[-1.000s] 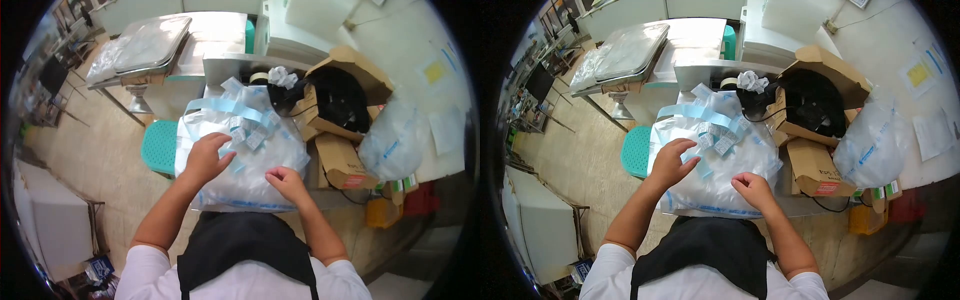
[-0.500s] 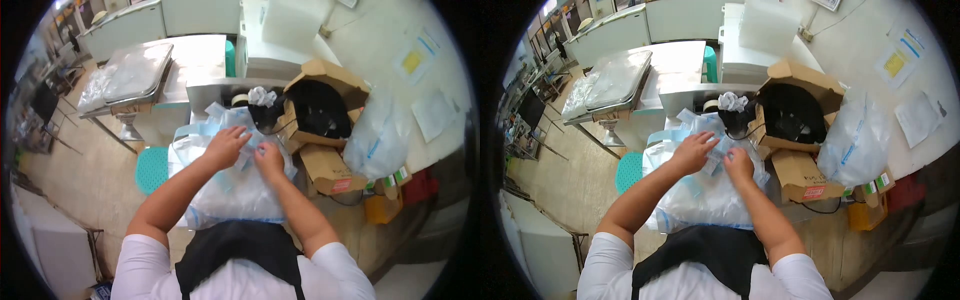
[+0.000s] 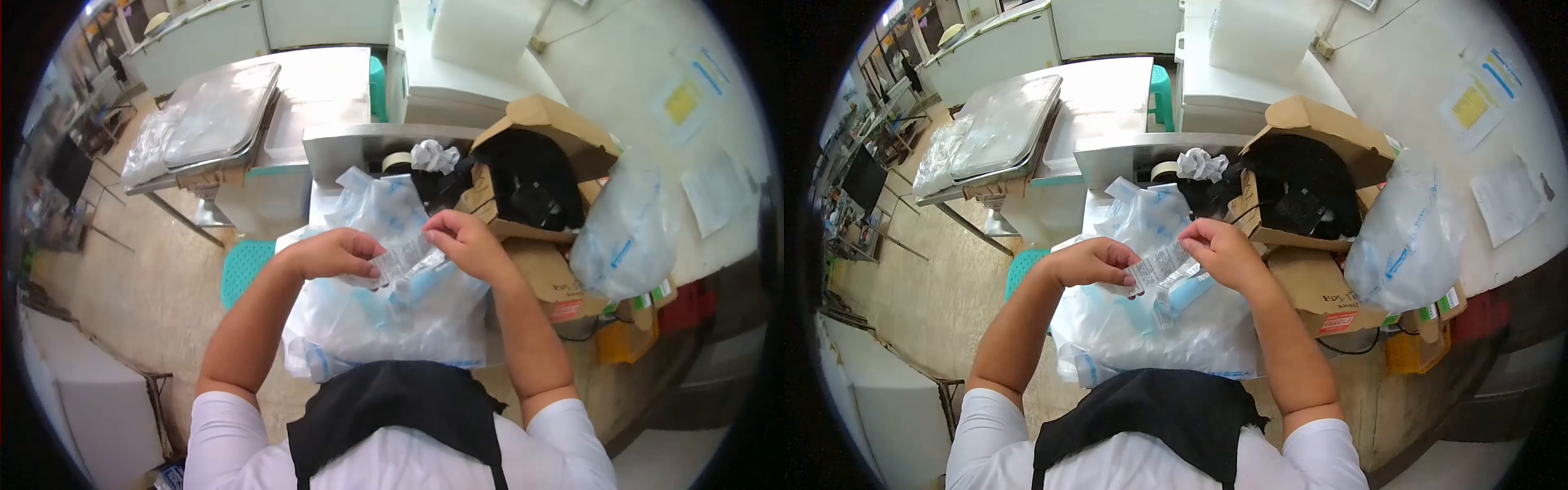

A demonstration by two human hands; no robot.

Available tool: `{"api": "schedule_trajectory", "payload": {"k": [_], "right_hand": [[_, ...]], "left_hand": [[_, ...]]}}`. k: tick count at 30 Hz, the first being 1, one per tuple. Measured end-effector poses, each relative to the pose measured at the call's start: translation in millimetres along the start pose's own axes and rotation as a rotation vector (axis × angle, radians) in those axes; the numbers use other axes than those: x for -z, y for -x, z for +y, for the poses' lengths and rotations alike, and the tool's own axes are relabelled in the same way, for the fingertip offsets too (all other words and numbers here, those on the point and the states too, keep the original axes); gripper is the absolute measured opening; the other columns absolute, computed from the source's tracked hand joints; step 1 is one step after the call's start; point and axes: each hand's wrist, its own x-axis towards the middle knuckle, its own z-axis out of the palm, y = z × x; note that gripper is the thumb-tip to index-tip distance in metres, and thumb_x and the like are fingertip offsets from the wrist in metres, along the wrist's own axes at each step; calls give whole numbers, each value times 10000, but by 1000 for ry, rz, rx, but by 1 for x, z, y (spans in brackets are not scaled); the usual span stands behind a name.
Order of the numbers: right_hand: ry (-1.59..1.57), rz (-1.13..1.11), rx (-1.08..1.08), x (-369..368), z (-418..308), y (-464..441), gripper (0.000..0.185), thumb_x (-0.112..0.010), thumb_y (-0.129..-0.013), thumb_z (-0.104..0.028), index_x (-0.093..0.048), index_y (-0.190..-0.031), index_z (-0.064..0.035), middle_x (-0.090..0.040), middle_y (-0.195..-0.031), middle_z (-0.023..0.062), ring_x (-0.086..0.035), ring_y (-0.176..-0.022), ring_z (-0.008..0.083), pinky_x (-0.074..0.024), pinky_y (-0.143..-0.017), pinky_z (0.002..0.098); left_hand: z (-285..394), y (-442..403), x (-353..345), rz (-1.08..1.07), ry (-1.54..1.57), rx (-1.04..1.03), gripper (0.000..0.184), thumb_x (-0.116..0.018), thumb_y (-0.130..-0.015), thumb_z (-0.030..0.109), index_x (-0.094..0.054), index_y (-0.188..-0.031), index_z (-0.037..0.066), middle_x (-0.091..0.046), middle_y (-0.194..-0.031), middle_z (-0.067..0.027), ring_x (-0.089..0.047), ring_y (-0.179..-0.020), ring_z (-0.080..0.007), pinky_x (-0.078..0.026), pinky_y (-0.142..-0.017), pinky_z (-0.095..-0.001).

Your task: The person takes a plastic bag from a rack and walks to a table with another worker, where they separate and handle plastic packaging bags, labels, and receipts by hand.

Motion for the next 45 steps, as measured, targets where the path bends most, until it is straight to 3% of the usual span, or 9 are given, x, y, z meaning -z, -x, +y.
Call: {"api": "schedule_trajectory", "payload": {"k": [9,14,21,25,30,34,39,43,45], "right_hand": [[272,280,64,-16,19,-6,183,-644,-882,-150,-678,-1016,-29,-700,-896,130,-674,-810,244,-508,-719,341],[36,211,13,-12,34,-10,183,-664,-885,-152,-684,-1008,-18,-700,-867,72,-639,-765,157,-500,-696,299],[-200,146,-35,-1,26,-2,147,-666,-912,-128,-683,-1007,-17,-670,-855,-8,-577,-745,57,-469,-669,220],[-348,191,-13,-5,22,-1,133,-664,-924,-124,-681,-1008,-22,-658,-846,-17,-563,-739,46,-457,-654,209],[-294,241,68,-6,2,6,109,-680,-906,-98,-690,-981,-19,-656,-862,-4,-570,-754,61,-455,-664,215],[49,387,295,-6,-4,8,112,-705,-856,-66,-705,-960,-24,-670,-924,66,-616,-823,163,-482,-726,271],[267,421,462,-17,3,-6,223,-732,-819,-127,-707,-1025,-45,-677,-1035,139,-638,-962,313,-501,-837,385],[527,392,430,-31,7,1,389,-746,-800,-206,-667,-1153,-64,-637,-1188,151,-595,-1098,338,-469,-938,422],[565,361,401,-30,7,18,469,-752,-786,-225,-639,-1213,-66,-607,-1262,158,-568,-1156,338,-449,-985,425]], "left_hand": [[-27,24,-7,-111,209,-98,371,-622,-894,44,-581,-1244,-73,-701,-1132,-138,-670,-1015,-195,-509,-952,-327],[-37,37,1,37,192,-75,347,-588,-884,-4,-595,-1227,-60,-705,-1105,-123,-673,-990,-174,-530,-894,-301],[-39,29,12,596,-153,-155,268,-581,-899,15,-641,-1155,-32,-717,-959,-95,-680,-899,-164,-540,-806,-309],[-20,14,-22,1109,-703,-554,300,-642,-879,49,-651,-1177,24,-694,-1091,-123,-653,-1007,-228,-502,-855,-319],[-34,3,-71,932,-567,-583,222,-695,-828,17,-671,-1048,32,-676,-1019,-120,-644,-950,-249,-499,-817,-317],[-45,10,-58,1187,-715,-713,251,-705,-775,-23,-667,-1019,26,-665,-1010,-138,-642,-934,-281,-508,-805,-347],[-62,27,-78,616,-860,-442,378,-759,-740,127,-657,-1097,53,-649,-1111,-139,-602,-1102,-324,-469,-964,-424],[-104,20,-91,504,-1342,-77,478,-741,-764,220,-610,-1203,84,-604,-1233,-107,-506,-1250,-296,-318,-1118,-501],[-113,20,-86,456,-1270,-33,366,-714,-754,152,-661,-1111,90,-655,-1115,-100,-596,-1119,-289,-387,-1058,-489]]}}
